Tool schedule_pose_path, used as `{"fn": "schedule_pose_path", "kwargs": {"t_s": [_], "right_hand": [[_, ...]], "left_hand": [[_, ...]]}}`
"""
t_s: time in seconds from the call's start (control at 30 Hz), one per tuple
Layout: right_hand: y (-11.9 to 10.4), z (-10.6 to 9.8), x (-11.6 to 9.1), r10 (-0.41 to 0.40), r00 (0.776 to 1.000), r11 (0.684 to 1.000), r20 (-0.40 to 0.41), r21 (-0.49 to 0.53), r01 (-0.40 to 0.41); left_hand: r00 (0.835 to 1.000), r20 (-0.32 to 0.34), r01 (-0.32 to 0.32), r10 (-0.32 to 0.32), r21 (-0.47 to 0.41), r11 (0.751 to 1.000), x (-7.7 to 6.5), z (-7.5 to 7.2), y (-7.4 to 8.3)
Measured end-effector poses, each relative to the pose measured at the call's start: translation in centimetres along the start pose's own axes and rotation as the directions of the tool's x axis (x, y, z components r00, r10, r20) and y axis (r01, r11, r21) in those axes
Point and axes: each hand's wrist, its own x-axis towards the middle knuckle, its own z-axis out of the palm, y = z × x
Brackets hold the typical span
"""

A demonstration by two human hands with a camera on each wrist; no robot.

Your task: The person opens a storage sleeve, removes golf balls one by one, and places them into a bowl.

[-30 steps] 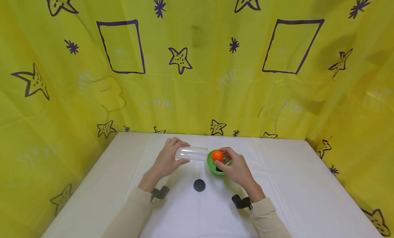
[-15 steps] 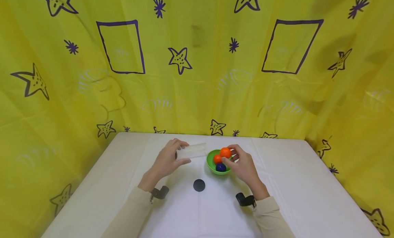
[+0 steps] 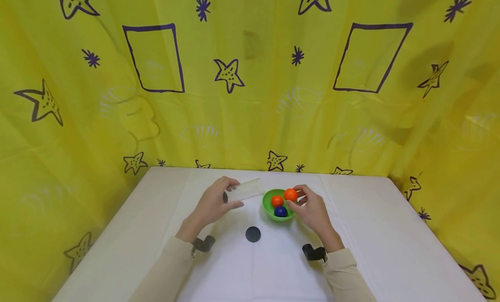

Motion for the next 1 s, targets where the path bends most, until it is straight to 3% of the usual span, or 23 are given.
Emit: {"fn": "schedule_pose_path", "kwargs": {"t_s": [1.0], "right_hand": [[1.6,1.0,0.3,0.051,0.995,0.998,0.083,-0.046,-0.048]], "left_hand": [[0.998,0.025,0.049,-0.049,-0.007,0.999,0.1,0.6,-0.4]]}}
